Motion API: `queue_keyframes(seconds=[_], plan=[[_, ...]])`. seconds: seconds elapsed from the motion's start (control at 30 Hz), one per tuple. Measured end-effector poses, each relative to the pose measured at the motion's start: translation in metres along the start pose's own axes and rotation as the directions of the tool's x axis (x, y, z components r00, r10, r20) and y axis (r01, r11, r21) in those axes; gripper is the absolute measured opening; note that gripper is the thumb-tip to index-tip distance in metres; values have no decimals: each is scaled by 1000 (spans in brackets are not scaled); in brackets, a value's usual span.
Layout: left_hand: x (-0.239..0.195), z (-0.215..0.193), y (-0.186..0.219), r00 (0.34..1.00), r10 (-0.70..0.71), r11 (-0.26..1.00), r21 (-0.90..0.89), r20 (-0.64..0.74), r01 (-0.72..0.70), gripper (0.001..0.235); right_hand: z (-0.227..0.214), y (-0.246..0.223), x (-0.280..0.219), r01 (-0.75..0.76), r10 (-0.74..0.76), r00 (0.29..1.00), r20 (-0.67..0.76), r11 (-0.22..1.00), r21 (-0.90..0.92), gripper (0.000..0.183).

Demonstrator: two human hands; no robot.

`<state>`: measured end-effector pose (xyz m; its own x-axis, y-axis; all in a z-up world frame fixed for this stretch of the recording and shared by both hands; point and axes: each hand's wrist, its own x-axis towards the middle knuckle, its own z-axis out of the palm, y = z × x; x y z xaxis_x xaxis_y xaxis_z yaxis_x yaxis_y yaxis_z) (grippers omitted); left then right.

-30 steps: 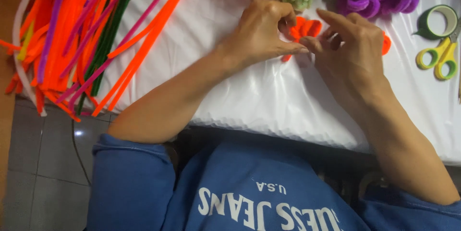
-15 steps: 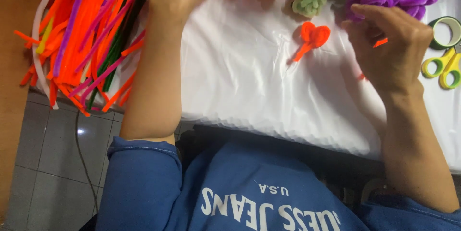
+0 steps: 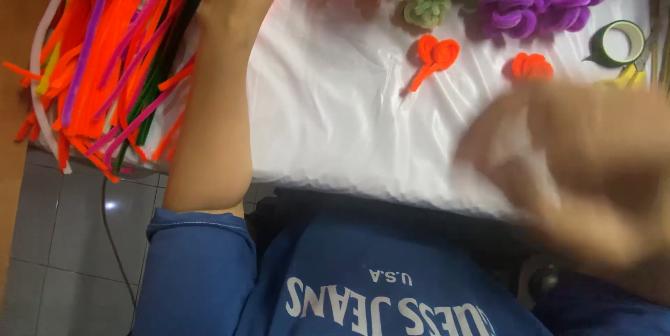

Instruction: The person is twisting orange pipe cleaners to form multiple small loops, which serve as petals for a flower.

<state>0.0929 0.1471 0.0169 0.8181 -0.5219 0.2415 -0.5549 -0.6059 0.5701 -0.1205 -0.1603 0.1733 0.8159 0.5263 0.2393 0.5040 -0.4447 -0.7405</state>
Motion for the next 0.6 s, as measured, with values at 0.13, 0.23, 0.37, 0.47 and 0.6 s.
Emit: queue_keyframes(seconds=[0.13,0.23,0.37,0.47,0.6], plan=[[-10,-11,67,995,82,982,-174,64,-69,2,6,5,2,93,-116,985,127,980,178,40],[-14,-11,114,989,119,961,-263,92,-91,7,13,11,6,177,-328,902,282,874,452,61],[-21,-1,160,922,386,751,-595,43,-286,6,33,14,12,283,-541,798,266,726,627,57],[-19,13,166,913,406,699,-627,-48,-344,6,22,19,14,179,-531,795,293,667,723,31],[-18,27,153,922,375,733,-577,-99,-360,5,2,25,6,-70,-505,763,403,556,828,39]])
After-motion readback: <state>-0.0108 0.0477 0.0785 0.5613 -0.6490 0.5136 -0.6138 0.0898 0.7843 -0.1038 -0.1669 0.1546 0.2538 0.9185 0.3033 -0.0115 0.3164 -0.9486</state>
